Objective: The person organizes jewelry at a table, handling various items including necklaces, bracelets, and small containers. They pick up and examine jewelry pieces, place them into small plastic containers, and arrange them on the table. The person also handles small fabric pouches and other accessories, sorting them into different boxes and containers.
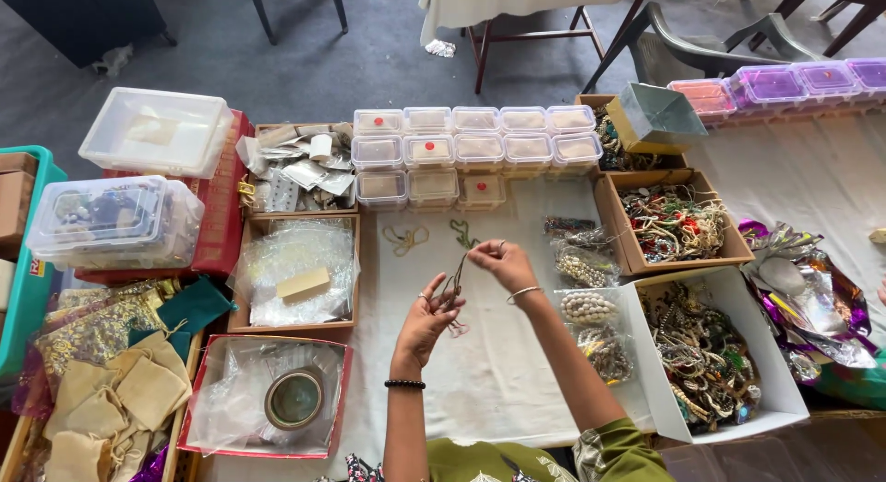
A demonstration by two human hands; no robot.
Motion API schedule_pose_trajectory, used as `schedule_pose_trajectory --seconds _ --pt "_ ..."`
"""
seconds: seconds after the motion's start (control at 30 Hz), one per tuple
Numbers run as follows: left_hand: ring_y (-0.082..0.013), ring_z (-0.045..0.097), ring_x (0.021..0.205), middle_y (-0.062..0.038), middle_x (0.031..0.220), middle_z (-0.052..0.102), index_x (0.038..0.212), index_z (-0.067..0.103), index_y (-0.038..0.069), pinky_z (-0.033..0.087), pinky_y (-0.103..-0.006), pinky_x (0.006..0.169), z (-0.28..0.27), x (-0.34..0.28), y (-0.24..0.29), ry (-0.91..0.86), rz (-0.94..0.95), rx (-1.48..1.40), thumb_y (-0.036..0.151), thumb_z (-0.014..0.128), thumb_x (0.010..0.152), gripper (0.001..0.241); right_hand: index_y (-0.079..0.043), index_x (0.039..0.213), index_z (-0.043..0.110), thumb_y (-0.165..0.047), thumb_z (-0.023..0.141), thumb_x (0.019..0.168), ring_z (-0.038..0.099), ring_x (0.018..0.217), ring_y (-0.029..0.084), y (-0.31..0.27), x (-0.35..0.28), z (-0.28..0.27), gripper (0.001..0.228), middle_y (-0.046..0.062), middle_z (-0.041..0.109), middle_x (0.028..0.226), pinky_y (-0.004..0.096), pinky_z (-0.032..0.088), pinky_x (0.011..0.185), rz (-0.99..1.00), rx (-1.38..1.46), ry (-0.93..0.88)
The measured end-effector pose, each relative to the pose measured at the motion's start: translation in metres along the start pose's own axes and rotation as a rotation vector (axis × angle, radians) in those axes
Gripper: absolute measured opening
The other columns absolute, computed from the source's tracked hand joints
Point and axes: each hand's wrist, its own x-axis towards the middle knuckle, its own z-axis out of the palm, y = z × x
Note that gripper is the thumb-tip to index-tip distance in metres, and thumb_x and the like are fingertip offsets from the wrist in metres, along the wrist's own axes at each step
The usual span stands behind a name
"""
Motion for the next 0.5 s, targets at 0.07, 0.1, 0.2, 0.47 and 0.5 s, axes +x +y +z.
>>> schedule_pose_trajectory --seconds 0.07,0.1,0.2,0.47,0.5 --pt "-0.0225 0.065 0.122 -0.015 0.142 0.059 0.158 0.035 0.013 0.057 -0.0297 0.097 -0.005 0.0 -0.001 -0.021 0.022 0.027 -0.011 0.064 0.083 0.084 -0.004 0.101 0.077 -0.019 0.08 0.087 0.07 0.087 0.01 -0.014 0.002 -0.017 0.021 0.005 0.078 0.096 0.026 0.057 0.081 0.053 0.11 0.005" --pt "-0.0225 0.063 0.125 -0.013 0.144 0.058 0.157 0.037 0.014 0.055 -0.0291 0.094 -0.005 -0.003 0.001 0.022 0.018 0.061 -0.014 0.06 0.083 0.083 -0.004 0.1 0.077 -0.019 0.08 0.088 0.069 0.086 0.009 -0.02 0.003 -0.024 0.02 0.003 0.078 0.093 0.024 0.056 0.079 0.039 0.128 0.0" --pt "-0.0227 0.061 0.129 -0.012 0.146 0.057 0.155 0.04 0.013 0.051 -0.0293 0.09 -0.017 0.001 -0.003 0.114 0.021 0.139 -0.018 0.053 0.083 0.079 -0.003 0.1 0.078 -0.02 0.081 0.087 0.066 0.082 0.008 -0.042 0.008 -0.042 0.021 0.001 0.077 0.089 0.023 0.053 0.074 0.03 0.134 0.037" --pt "-0.0198 0.056 0.136 -0.009 0.145 0.061 0.148 0.053 0.014 0.049 -0.0298 0.103 -0.031 0.009 -0.013 0.245 0.123 0.377 -0.02 0.038 0.087 0.071 -0.007 0.097 0.082 -0.026 0.089 0.079 0.074 0.079 0.009 -0.048 0.047 -0.08 0.027 0.003 0.08 0.089 0.025 0.06 0.074 0.029 -0.277 0.408" --pt "-0.0187 0.057 0.134 -0.008 0.142 0.063 0.145 0.057 0.015 0.049 -0.0292 0.103 -0.026 0.005 -0.01 0.267 0.169 0.511 -0.021 0.036 0.085 0.073 -0.007 0.099 0.082 -0.025 0.089 0.08 0.075 0.082 0.012 -0.039 0.052 -0.083 0.027 0.005 0.081 0.092 0.026 0.06 0.076 0.071 -0.293 0.423"
